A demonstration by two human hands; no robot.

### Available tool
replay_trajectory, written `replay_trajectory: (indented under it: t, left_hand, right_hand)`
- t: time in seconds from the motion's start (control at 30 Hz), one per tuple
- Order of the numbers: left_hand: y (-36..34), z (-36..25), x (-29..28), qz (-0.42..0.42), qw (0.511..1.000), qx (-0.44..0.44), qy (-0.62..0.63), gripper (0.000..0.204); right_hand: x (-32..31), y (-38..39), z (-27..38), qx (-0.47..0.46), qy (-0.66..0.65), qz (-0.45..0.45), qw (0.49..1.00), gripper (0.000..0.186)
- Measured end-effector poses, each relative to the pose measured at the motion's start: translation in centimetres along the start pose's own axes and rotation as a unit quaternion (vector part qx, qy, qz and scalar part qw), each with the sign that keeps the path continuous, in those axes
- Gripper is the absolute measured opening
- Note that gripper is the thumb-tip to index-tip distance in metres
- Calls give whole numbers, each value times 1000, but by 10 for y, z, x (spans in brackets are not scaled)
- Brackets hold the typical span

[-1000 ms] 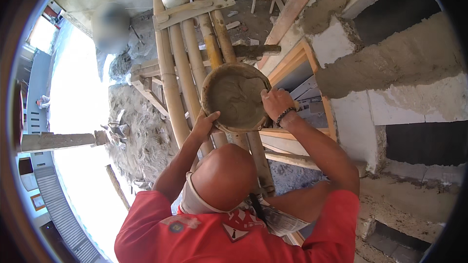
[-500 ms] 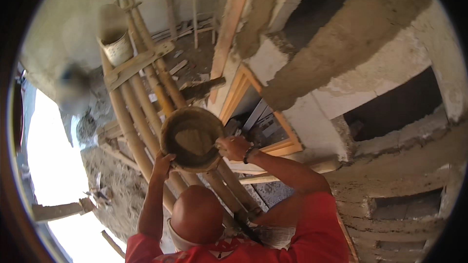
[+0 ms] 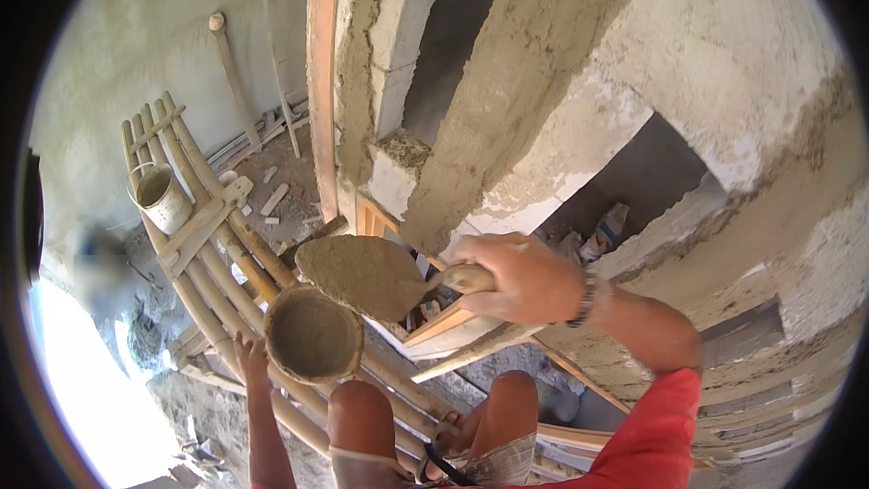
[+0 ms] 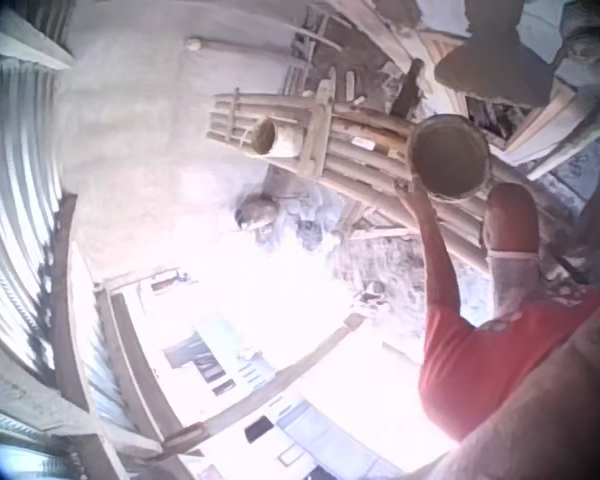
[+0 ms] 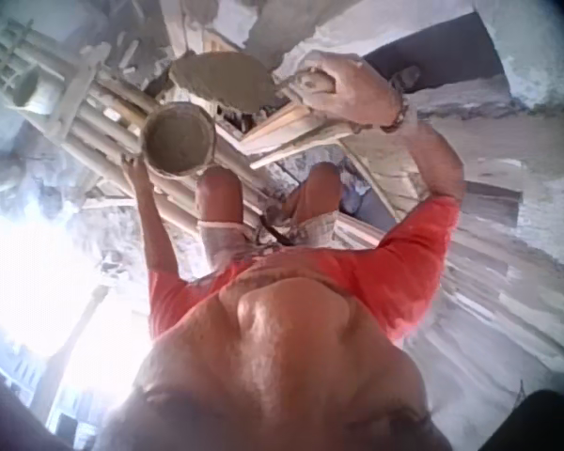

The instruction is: The person applies wet mortar to a wall using a trowel while perched on a bamboo scaffold, scooping the mixture from a bucket and smoothing it into gaps in the masonry.

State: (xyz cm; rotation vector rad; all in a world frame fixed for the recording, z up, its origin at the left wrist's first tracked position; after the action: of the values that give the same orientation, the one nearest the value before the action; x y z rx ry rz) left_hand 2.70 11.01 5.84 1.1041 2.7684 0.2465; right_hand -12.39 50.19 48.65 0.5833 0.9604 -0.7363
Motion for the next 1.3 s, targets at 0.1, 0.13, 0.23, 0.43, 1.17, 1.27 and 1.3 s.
replay_trajectory:
  t: [0.1, 0.13, 0.23, 0.43, 1.17, 1.27, 1.3]
  left_hand:
    - [20, -48, 32, 39, 998, 29, 35, 75]
    - [32, -66, 47, 63, 997, 19, 42, 75]
    - [76, -123, 88, 126, 991, 4, 52, 61]
    - [173, -212, 164, 243, 969, 20, -37, 41]
    - [326, -126, 250, 558, 780, -34, -282, 58]
    - [325, -121, 238, 544, 778, -25, -312, 59]
    - [322, -121, 239, 544, 778, -27, -313, 59]
  right_hand:
    - [-84, 20, 40, -12, -39, 17, 999, 31]
    - [-106, 22, 46, -15, -51, 25, 998, 30]
    - [-144, 20, 1, 248, -211, 92, 941, 28]
    - [-366, 93, 20, 167, -13, -362, 917, 30]
    - [424, -175, -60, 20, 275, 257, 926, 22]
    - [485, -165, -43, -14, 200, 279, 939, 21]
    - [503, -166, -52, -18, 180, 278, 943, 21]
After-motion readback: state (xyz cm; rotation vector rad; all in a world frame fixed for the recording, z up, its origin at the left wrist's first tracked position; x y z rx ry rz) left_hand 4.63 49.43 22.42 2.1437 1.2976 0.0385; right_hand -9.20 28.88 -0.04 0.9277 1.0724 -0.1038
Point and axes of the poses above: each hand's wrist, its own y-axis away from the middle knuckle, its own x-axis out of the palm, z = x × y, the point moved 9 cm from there along -y, towards the middle knuckle, and after that the axes turned 11 degrees about x, right-handed, at the moved point
